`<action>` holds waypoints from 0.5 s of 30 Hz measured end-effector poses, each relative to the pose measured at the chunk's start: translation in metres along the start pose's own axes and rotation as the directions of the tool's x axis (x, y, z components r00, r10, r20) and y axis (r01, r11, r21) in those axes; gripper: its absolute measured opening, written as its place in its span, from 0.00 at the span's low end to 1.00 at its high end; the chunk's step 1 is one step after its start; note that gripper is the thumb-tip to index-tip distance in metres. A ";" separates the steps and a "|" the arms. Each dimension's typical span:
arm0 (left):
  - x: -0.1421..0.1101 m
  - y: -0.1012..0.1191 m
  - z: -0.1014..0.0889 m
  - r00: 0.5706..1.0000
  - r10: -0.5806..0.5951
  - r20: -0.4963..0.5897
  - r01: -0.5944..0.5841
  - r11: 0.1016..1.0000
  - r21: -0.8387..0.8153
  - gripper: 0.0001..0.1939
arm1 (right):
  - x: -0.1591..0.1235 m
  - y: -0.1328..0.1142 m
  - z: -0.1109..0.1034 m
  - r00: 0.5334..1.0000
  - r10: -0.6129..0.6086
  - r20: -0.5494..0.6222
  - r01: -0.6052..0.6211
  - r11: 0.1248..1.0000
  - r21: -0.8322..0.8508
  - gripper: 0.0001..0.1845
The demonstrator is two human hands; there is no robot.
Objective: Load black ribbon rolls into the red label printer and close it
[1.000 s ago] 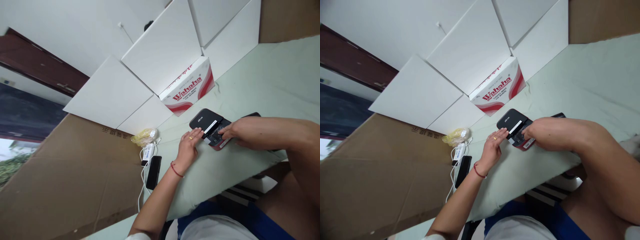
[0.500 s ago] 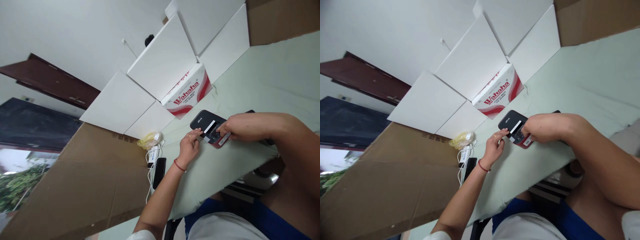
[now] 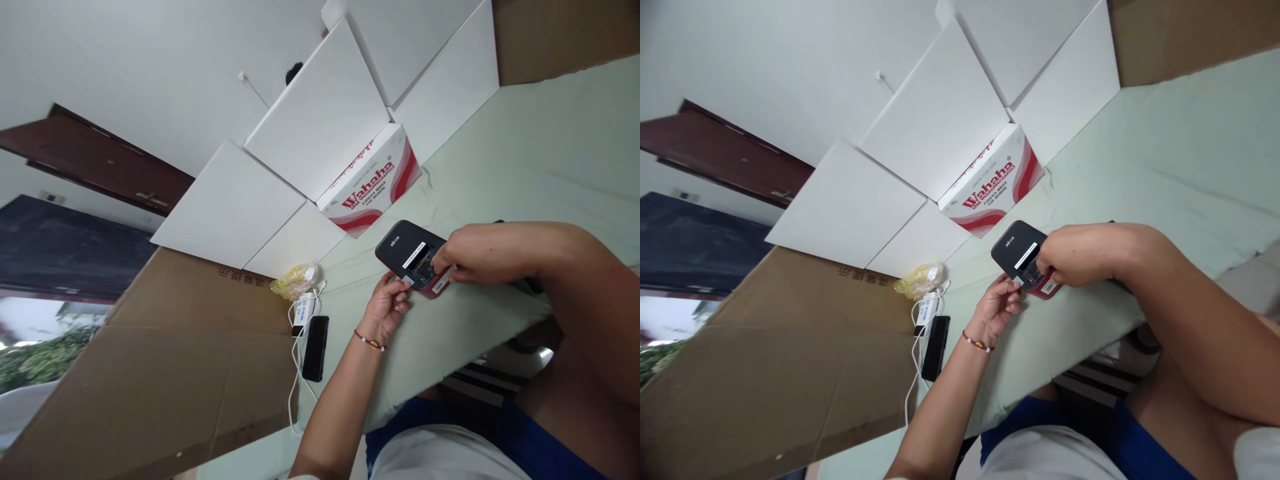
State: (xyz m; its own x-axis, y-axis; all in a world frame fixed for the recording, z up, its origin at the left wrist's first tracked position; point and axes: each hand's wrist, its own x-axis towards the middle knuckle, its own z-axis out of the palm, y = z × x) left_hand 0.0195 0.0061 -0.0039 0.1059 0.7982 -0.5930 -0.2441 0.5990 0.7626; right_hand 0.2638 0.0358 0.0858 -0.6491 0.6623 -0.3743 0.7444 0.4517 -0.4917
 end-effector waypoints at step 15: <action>0.008 -0.011 -0.005 0.998 -0.059 0.038 0.063 0.993 -0.097 0.38 | 0.064 -0.014 -0.005 0.971 0.149 -0.187 -0.190 0.955 -0.226 0.16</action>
State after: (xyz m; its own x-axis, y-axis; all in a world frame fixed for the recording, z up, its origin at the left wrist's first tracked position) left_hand 0.0181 0.0054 -0.0180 0.1571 0.7632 -0.6267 -0.3291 0.6388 0.6954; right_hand 0.2123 0.0746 0.0724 -0.4904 0.8219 -0.2898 0.8698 0.4412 -0.2207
